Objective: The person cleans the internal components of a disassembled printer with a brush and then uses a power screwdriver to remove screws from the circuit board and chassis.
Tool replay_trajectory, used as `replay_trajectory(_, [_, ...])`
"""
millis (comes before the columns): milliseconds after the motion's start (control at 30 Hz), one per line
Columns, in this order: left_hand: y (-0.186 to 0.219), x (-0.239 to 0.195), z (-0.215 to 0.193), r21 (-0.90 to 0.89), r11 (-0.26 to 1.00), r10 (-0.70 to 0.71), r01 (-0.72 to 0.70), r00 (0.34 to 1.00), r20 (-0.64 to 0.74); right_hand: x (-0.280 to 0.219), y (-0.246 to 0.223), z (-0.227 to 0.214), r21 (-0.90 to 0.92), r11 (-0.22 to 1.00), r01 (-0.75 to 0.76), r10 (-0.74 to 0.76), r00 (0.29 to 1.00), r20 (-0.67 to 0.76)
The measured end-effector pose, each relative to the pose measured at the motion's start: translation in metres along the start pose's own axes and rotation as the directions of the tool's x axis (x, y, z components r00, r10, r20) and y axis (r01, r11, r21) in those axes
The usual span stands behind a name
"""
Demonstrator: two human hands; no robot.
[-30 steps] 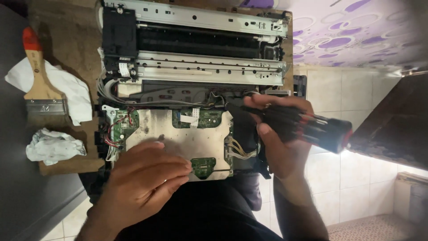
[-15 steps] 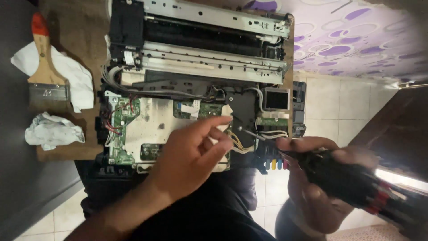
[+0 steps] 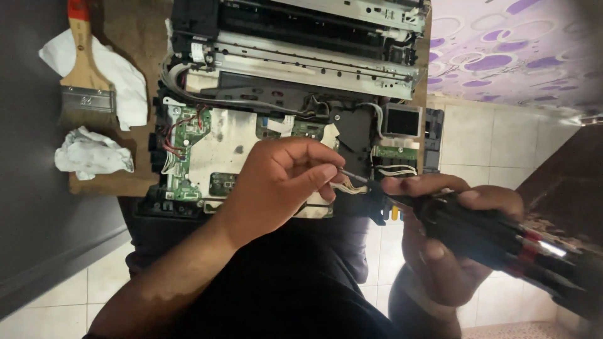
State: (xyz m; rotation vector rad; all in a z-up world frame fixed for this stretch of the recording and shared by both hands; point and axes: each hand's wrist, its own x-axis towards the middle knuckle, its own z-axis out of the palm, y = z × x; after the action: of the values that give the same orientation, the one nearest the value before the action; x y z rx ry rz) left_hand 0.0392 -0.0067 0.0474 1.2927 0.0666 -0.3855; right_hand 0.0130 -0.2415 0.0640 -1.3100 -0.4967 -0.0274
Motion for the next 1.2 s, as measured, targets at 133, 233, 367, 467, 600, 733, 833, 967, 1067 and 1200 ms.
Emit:
replay_trajectory(133, [0.000,-0.014,-0.021,0.294,0.942,0.188,-0.164,0.981,-0.055,-0.007,0.001,0.003,-0.084,0.996,0.034,-0.042,0.995,-0.094])
replay_trajectory(233, [-0.001,-0.034,-0.047,0.310,0.914,0.330,-0.262,0.924,-0.192,-0.013,0.007,-0.004,-0.107,0.993,0.039,-0.048,0.995,-0.082])
replay_trajectory(367, [0.013,-0.072,-0.093,0.472,0.752,0.635,-0.461,0.700,-0.327,-0.017,0.022,-0.004,-0.018,0.999,0.038,-0.040,0.993,-0.115])
replay_trajectory(467, [0.011,-0.095,-0.124,0.573,0.728,0.641,-0.376,0.670,-0.374,-0.018,0.050,-0.088,0.119,0.988,-0.103,0.070,0.965,0.254])
replay_trajectory(600, [0.001,-0.103,-0.145,0.659,0.686,0.651,-0.307,0.663,-0.369,0.014,0.047,0.055,0.092,0.995,-0.041,0.041,0.999,-0.006])
replay_trajectory(733, [-0.007,-0.094,-0.154,0.693,0.591,0.737,-0.414,0.627,-0.254,0.033,0.048,0.103,0.097,0.994,-0.051,0.045,0.997,0.062])
replay_trajectory(833, [-0.007,-0.086,-0.161,0.684,0.564,0.740,-0.462,0.650,-0.171,0.050,0.060,0.091,0.077,0.996,-0.044,0.027,0.977,0.213])
replay_trajectory(967, [-0.006,-0.080,-0.163,0.768,0.449,0.766,-0.457,0.639,-0.067,0.045,0.055,0.133,-0.093,0.995,-0.038,0.039,0.999,0.002])
replay_trajectory(1067, [-0.007,-0.074,-0.159,0.746,0.422,0.791,-0.515,0.611,-0.026,0.044,0.052,0.132,-0.020,0.998,-0.064,0.064,0.998,-0.008])
replay_trajectory(1200, [-0.009,-0.064,-0.149,0.774,0.344,0.820,-0.531,0.571,0.027,0.045,0.056,0.124,0.063,0.998,-0.024,0.017,0.994,0.108])
